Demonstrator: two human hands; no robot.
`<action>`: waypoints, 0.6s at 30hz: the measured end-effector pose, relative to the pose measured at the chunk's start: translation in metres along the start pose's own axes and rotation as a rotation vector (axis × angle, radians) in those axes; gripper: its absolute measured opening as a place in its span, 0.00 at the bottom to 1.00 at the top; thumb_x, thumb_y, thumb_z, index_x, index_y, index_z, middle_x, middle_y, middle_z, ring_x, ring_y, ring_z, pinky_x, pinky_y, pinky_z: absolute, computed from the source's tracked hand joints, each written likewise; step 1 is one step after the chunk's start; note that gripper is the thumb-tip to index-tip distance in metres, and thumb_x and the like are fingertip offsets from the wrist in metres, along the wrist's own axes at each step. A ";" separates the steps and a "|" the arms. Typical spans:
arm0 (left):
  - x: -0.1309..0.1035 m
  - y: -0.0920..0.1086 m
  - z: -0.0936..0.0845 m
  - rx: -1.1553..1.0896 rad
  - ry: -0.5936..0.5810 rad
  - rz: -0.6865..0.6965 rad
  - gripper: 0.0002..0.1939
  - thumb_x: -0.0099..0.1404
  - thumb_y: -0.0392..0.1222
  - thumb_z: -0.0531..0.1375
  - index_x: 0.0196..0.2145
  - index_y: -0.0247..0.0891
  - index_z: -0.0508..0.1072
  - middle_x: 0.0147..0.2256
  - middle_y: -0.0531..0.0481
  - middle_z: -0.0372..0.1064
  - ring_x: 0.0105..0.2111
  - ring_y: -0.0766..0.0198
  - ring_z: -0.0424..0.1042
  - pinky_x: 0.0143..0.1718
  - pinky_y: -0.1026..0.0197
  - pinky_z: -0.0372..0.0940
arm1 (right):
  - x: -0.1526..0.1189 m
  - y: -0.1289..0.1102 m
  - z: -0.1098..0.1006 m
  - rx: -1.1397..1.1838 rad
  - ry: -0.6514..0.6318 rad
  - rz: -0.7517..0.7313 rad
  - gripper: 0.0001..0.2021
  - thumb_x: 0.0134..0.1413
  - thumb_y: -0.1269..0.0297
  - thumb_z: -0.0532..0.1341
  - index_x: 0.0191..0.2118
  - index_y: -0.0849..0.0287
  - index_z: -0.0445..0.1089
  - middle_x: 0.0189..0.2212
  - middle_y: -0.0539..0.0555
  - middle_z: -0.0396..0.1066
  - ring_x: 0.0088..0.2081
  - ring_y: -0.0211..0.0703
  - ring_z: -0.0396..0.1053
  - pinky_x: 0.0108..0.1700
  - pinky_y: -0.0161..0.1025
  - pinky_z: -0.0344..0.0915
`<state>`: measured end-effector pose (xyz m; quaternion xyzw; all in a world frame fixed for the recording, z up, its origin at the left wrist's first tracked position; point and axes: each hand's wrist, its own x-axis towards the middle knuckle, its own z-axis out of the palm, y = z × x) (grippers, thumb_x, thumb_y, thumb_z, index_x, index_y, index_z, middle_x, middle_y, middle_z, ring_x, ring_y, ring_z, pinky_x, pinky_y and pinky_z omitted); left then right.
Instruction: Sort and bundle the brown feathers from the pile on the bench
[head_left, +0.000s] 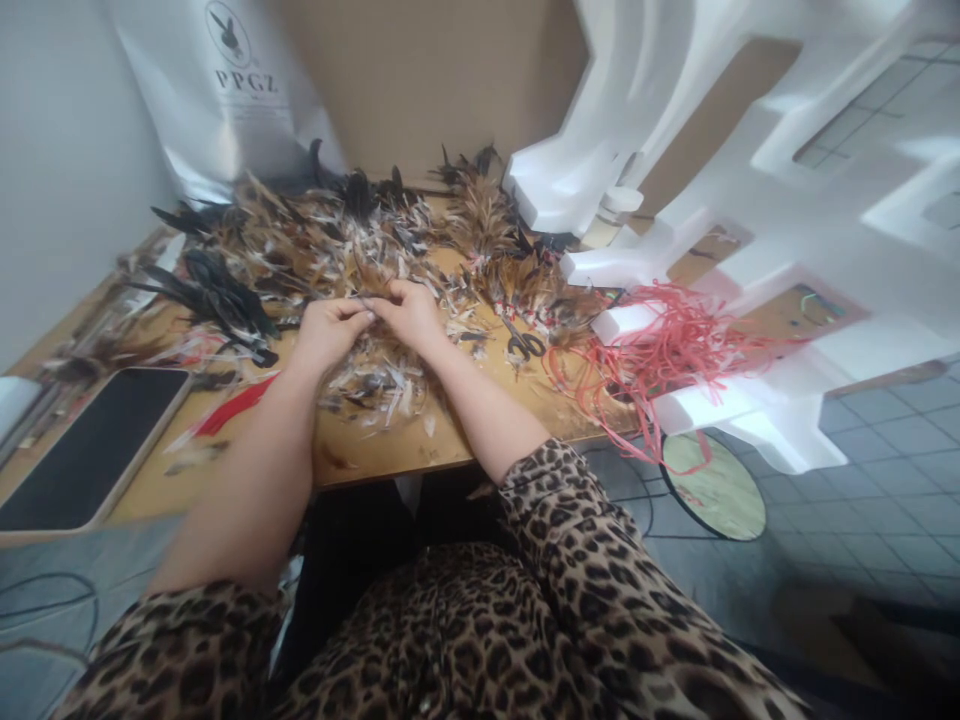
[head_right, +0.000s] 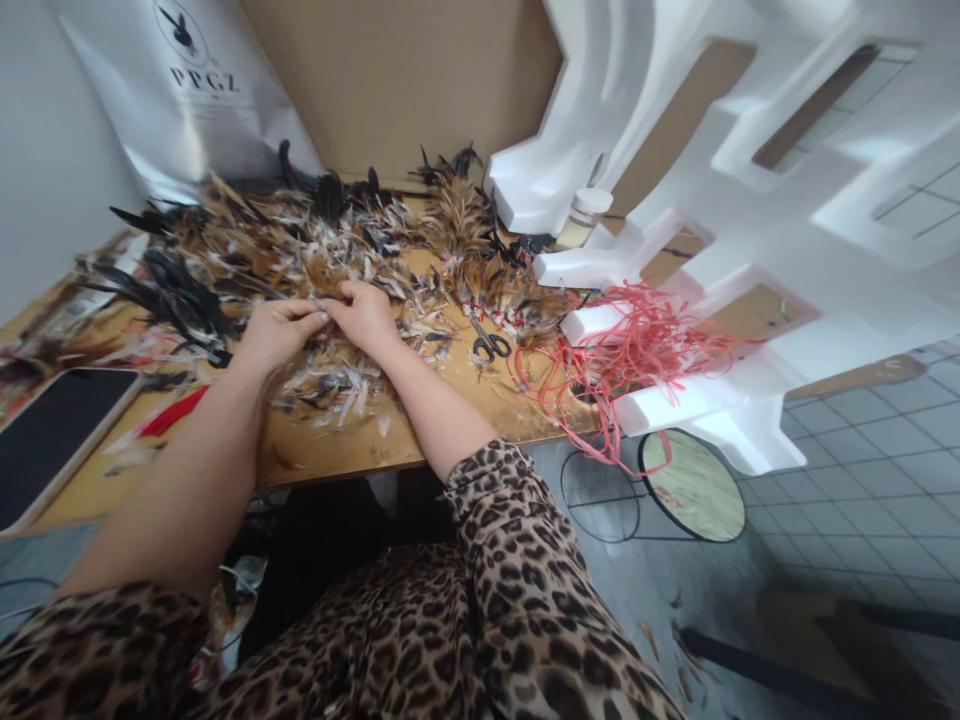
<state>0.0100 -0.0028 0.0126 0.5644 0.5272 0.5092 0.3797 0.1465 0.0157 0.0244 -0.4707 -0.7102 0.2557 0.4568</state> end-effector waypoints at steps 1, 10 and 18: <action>0.001 -0.002 -0.001 -0.021 -0.007 -0.008 0.04 0.47 0.36 0.63 0.23 0.34 0.77 0.19 0.53 0.69 0.19 0.70 0.65 0.24 0.68 0.62 | 0.000 0.001 0.001 0.023 -0.007 0.006 0.15 0.47 0.56 0.59 0.19 0.62 0.60 0.17 0.44 0.52 0.24 0.30 0.50 0.28 0.31 0.47; 0.001 -0.002 -0.001 -0.103 -0.019 -0.038 0.07 0.46 0.40 0.64 0.24 0.33 0.77 0.21 0.50 0.71 0.20 0.69 0.67 0.25 0.67 0.63 | 0.003 0.011 0.005 0.244 -0.042 0.060 0.18 0.44 0.51 0.60 0.21 0.62 0.61 0.18 0.44 0.53 0.24 0.30 0.51 0.27 0.30 0.49; 0.000 -0.004 0.000 -0.061 -0.022 -0.016 0.07 0.46 0.39 0.63 0.25 0.33 0.77 0.19 0.52 0.69 0.18 0.70 0.64 0.23 0.67 0.59 | 0.003 0.012 0.009 0.172 -0.026 0.052 0.16 0.45 0.53 0.59 0.21 0.62 0.62 0.18 0.44 0.54 0.24 0.30 0.52 0.27 0.30 0.50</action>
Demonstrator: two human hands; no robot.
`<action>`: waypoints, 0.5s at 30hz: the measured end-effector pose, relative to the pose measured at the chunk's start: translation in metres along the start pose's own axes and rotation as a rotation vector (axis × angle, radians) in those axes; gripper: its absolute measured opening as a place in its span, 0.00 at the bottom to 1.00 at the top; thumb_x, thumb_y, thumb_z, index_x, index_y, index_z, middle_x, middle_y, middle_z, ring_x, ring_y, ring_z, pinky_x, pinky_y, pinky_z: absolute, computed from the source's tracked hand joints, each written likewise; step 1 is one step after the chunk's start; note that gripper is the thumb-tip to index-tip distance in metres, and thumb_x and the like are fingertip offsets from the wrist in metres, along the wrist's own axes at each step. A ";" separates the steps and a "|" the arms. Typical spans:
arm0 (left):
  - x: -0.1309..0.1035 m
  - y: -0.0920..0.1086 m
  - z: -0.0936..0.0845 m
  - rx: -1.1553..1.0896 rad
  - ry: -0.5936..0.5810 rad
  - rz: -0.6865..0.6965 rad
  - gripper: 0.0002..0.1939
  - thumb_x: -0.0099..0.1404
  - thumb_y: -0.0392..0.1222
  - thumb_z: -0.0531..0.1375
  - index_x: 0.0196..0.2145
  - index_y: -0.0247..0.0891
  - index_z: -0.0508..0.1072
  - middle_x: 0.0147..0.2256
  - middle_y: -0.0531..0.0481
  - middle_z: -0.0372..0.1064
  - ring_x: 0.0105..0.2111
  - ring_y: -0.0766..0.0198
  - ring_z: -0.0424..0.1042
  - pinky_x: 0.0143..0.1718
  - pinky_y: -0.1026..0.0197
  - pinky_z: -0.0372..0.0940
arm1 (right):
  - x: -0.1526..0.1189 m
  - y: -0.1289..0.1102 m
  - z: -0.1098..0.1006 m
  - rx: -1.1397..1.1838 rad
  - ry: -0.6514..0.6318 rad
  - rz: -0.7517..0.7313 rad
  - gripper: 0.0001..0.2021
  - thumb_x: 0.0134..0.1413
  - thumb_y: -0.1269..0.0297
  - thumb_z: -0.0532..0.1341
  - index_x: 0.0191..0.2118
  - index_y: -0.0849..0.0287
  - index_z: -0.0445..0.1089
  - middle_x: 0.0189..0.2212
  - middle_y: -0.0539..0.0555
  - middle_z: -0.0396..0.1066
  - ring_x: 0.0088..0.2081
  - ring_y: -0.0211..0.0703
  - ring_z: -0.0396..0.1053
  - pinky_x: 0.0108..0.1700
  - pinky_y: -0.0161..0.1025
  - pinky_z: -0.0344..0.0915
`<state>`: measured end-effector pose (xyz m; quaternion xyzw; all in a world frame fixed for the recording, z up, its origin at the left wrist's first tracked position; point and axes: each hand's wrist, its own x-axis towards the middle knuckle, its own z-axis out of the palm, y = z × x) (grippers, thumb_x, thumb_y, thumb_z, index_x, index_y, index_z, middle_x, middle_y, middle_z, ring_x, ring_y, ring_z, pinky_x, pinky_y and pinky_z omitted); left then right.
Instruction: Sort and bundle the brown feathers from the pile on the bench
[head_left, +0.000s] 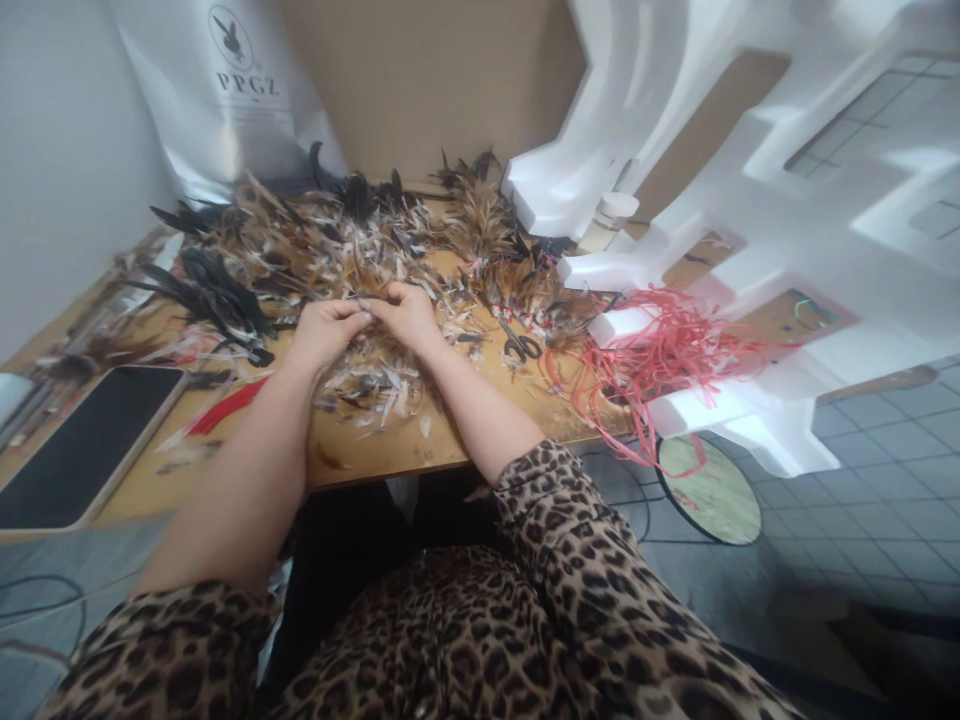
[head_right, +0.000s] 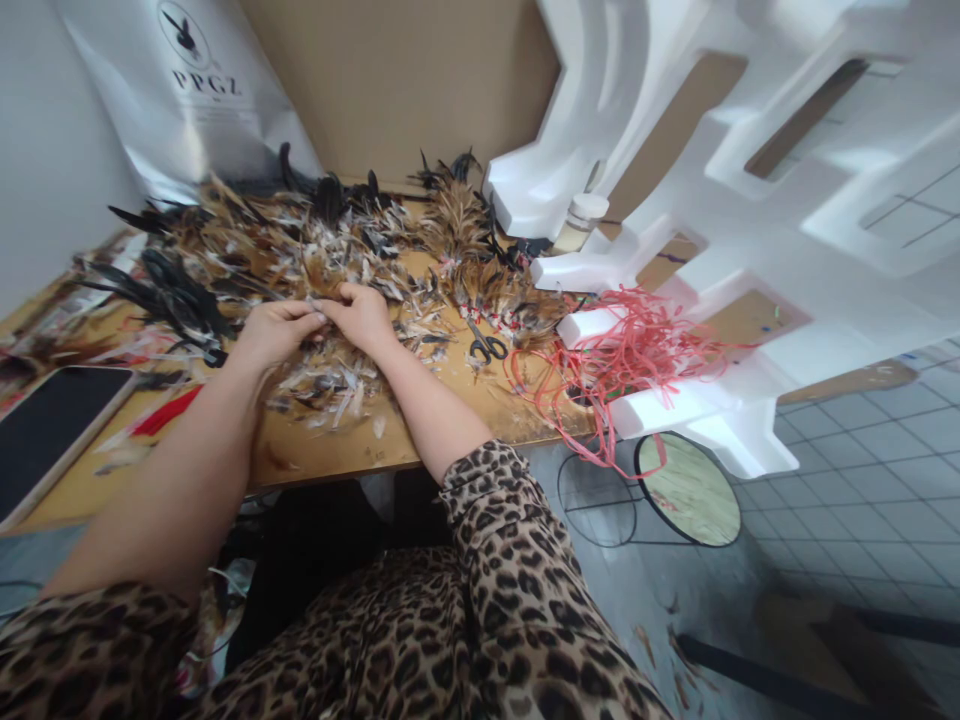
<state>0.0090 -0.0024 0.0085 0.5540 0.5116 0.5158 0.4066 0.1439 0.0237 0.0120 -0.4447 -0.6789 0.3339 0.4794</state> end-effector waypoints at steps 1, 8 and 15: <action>0.000 0.000 0.001 -0.035 -0.002 -0.010 0.07 0.46 0.38 0.63 0.25 0.33 0.77 0.20 0.52 0.70 0.19 0.70 0.64 0.24 0.68 0.59 | 0.000 0.000 0.000 -0.002 -0.006 0.003 0.16 0.45 0.53 0.59 0.22 0.62 0.62 0.18 0.44 0.55 0.24 0.30 0.52 0.27 0.30 0.50; -0.005 0.008 0.005 -0.065 -0.016 -0.026 0.05 0.47 0.37 0.62 0.23 0.33 0.76 0.21 0.49 0.71 0.21 0.69 0.66 0.26 0.67 0.61 | -0.001 -0.006 -0.005 -0.116 -0.011 0.004 0.15 0.47 0.55 0.59 0.22 0.62 0.63 0.18 0.44 0.55 0.24 0.31 0.53 0.28 0.30 0.51; 0.002 -0.004 0.000 0.113 0.006 0.098 0.04 0.48 0.38 0.62 0.22 0.34 0.76 0.20 0.54 0.69 0.20 0.70 0.63 0.23 0.68 0.58 | -0.002 -0.009 -0.008 -0.164 0.023 -0.083 0.13 0.46 0.59 0.60 0.20 0.62 0.62 0.18 0.44 0.55 0.24 0.31 0.52 0.29 0.31 0.51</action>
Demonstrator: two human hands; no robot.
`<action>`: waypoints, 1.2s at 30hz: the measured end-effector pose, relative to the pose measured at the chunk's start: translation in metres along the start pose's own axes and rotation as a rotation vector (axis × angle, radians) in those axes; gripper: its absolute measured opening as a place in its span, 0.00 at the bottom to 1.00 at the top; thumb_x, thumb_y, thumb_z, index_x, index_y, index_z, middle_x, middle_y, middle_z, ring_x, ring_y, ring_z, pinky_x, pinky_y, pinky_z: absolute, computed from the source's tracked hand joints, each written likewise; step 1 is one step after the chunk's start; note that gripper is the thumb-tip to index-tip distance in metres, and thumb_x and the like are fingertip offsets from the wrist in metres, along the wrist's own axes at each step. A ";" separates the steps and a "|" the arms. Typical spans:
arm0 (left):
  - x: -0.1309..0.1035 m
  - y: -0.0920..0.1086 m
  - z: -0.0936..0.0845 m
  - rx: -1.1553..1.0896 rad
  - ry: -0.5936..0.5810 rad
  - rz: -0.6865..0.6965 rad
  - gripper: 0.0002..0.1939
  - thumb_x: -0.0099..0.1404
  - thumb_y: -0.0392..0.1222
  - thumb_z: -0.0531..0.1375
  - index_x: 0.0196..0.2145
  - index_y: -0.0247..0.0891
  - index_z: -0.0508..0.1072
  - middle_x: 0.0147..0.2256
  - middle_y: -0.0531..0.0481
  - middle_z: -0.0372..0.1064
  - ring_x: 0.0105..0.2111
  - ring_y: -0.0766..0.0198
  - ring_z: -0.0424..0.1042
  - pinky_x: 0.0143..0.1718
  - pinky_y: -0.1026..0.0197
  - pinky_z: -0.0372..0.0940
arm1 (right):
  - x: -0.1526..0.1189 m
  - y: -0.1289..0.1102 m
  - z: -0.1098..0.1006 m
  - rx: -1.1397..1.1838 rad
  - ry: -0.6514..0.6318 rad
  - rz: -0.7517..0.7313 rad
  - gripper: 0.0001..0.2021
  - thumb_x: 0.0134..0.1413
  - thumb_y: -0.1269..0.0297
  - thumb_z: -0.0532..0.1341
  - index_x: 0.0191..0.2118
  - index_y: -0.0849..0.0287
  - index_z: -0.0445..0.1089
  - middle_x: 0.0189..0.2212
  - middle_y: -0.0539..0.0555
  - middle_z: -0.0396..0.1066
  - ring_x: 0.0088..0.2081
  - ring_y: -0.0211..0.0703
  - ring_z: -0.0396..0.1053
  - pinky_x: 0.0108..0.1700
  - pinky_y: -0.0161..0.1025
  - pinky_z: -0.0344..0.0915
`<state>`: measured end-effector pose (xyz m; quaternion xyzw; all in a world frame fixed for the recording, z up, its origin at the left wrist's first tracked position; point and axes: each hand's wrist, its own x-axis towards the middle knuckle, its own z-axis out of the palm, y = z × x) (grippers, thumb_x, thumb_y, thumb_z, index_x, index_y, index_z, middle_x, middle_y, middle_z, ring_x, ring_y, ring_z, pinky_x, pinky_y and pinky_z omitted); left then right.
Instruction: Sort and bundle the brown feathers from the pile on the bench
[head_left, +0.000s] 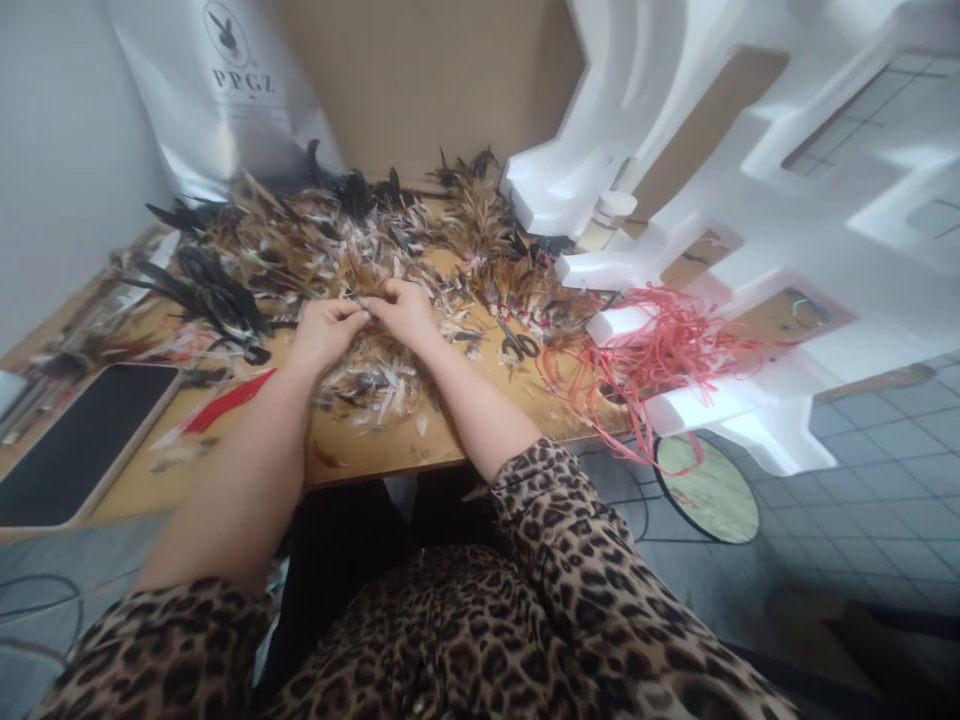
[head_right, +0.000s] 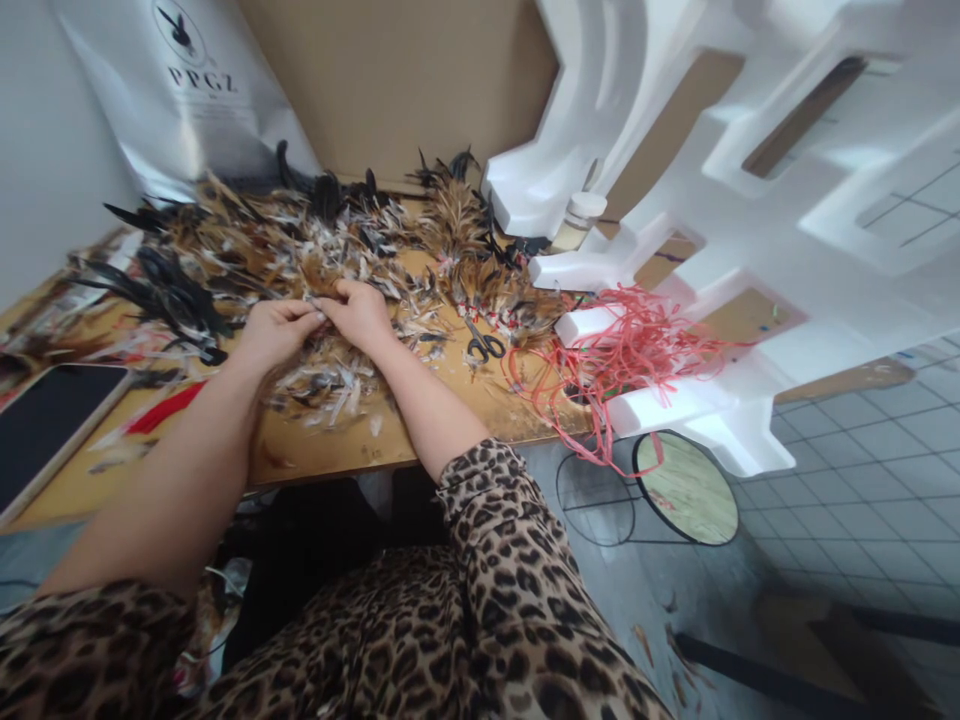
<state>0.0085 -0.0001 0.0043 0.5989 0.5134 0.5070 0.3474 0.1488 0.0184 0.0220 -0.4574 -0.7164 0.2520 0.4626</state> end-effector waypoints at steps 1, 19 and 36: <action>0.000 0.000 0.000 -0.034 0.006 -0.018 0.04 0.47 0.37 0.63 0.22 0.34 0.77 0.20 0.54 0.69 0.20 0.70 0.63 0.24 0.68 0.59 | 0.000 0.000 0.000 0.019 -0.009 0.008 0.13 0.46 0.58 0.60 0.20 0.62 0.63 0.17 0.44 0.55 0.24 0.31 0.53 0.29 0.30 0.52; 0.002 0.008 -0.001 -0.569 0.014 -0.323 0.07 0.50 0.34 0.63 0.30 0.30 0.75 0.27 0.46 0.72 0.25 0.72 0.70 0.27 0.71 0.64 | 0.003 0.022 -0.097 -0.492 -0.315 0.310 0.11 0.39 0.60 0.62 0.21 0.65 0.71 0.15 0.51 0.63 0.22 0.35 0.60 0.28 0.33 0.57; -0.003 0.012 0.002 -0.673 -0.149 -0.455 0.06 0.51 0.31 0.64 0.30 0.28 0.75 0.29 0.41 0.75 0.24 0.70 0.72 0.23 0.72 0.65 | 0.000 0.007 -0.023 0.521 -0.121 0.324 0.17 0.36 0.51 0.65 0.28 0.61 0.68 0.14 0.42 0.57 0.17 0.28 0.49 0.21 0.29 0.50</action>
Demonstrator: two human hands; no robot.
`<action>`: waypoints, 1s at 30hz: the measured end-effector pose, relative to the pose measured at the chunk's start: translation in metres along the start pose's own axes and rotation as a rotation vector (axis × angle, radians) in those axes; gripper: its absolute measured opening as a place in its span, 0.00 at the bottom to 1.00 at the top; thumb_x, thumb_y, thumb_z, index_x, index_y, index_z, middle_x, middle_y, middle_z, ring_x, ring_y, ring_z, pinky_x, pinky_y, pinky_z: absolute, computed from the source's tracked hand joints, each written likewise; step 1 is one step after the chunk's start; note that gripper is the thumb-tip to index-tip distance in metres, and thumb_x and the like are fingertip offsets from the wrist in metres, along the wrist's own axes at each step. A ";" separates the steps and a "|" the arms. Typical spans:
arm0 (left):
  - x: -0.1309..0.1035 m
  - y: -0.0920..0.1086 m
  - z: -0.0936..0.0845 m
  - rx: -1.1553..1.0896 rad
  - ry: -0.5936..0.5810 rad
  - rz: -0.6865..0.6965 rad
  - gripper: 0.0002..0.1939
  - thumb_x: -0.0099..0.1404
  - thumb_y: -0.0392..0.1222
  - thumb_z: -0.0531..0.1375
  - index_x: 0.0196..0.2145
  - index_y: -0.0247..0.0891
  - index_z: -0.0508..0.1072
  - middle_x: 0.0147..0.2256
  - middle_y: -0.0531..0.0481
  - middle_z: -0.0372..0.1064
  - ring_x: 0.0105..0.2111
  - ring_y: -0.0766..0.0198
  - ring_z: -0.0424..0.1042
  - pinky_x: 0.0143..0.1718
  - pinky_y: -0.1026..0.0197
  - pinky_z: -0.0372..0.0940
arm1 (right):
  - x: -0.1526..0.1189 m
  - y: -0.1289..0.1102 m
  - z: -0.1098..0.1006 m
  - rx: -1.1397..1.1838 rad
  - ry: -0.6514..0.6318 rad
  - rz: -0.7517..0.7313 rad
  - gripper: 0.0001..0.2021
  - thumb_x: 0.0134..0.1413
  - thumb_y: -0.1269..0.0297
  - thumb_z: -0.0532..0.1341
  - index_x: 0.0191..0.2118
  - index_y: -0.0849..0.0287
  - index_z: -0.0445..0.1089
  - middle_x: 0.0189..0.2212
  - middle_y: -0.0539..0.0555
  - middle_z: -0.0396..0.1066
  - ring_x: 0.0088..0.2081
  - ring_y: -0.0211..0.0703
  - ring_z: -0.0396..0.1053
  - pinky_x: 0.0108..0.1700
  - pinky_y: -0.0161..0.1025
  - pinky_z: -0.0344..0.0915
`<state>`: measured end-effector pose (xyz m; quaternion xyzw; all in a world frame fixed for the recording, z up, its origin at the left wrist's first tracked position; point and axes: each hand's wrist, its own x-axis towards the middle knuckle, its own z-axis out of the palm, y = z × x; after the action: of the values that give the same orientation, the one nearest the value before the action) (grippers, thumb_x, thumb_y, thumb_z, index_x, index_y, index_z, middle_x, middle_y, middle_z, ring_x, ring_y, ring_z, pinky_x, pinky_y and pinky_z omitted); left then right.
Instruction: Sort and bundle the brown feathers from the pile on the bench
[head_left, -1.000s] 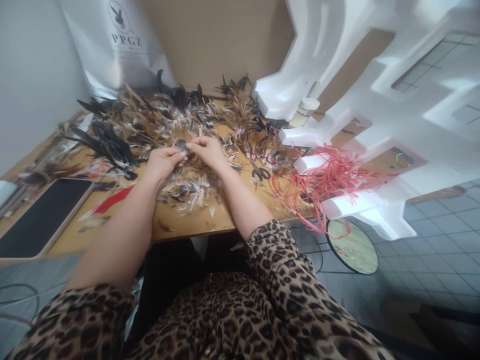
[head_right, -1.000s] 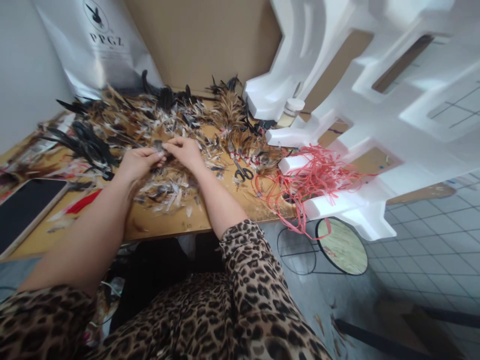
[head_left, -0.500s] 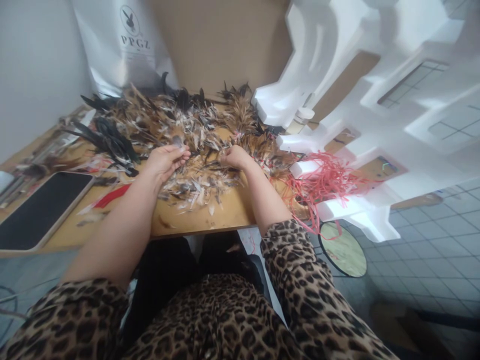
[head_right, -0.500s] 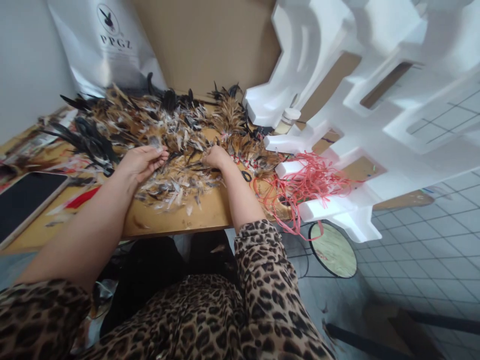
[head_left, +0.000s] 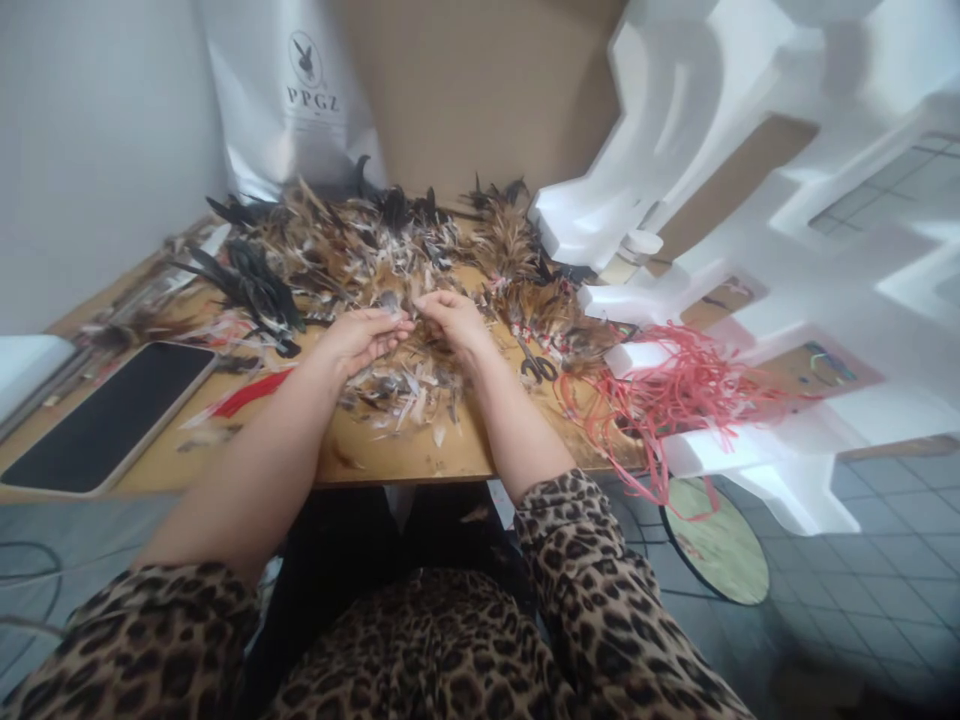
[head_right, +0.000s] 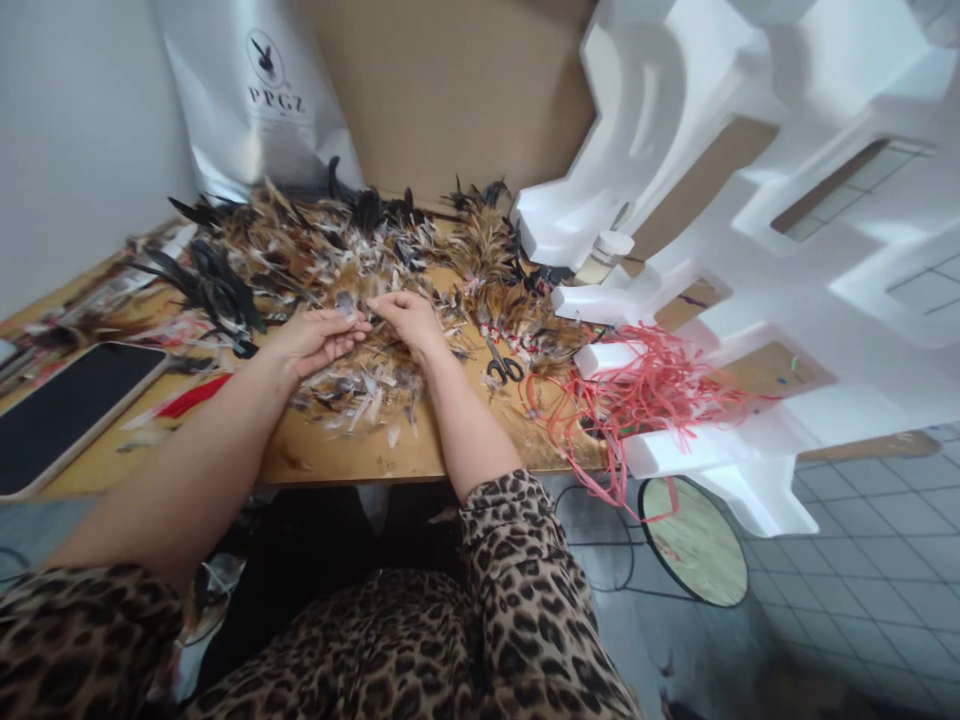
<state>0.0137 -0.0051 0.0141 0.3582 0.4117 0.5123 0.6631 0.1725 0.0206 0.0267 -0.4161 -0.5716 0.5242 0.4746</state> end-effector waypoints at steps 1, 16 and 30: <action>0.000 0.000 0.000 -0.012 -0.004 -0.006 0.06 0.51 0.30 0.64 0.30 0.28 0.75 0.29 0.40 0.75 0.24 0.69 0.73 0.23 0.72 0.65 | -0.001 0.002 0.004 0.028 0.010 -0.002 0.18 0.35 0.51 0.66 0.28 0.61 0.68 0.14 0.42 0.57 0.17 0.28 0.50 0.21 0.29 0.50; -0.003 0.000 0.004 -0.030 -0.042 -0.046 0.02 0.53 0.28 0.62 0.27 0.25 0.75 0.26 0.40 0.74 0.22 0.69 0.73 0.22 0.73 0.66 | -0.011 0.008 0.022 0.181 0.045 0.046 0.13 0.38 0.57 0.66 0.27 0.62 0.67 0.18 0.44 0.65 0.21 0.30 0.62 0.27 0.29 0.62; -0.002 0.002 0.000 -0.021 -0.002 0.018 0.02 0.54 0.28 0.62 0.28 0.25 0.75 0.24 0.44 0.72 0.21 0.72 0.71 0.23 0.73 0.66 | -0.012 -0.006 -0.006 -0.019 -0.181 0.109 0.18 0.39 0.52 0.66 0.31 0.62 0.70 0.16 0.44 0.61 0.15 0.24 0.48 0.15 0.27 0.41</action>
<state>0.0129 -0.0061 0.0165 0.3555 0.4026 0.5221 0.6625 0.1812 0.0094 0.0311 -0.4021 -0.5935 0.5794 0.3878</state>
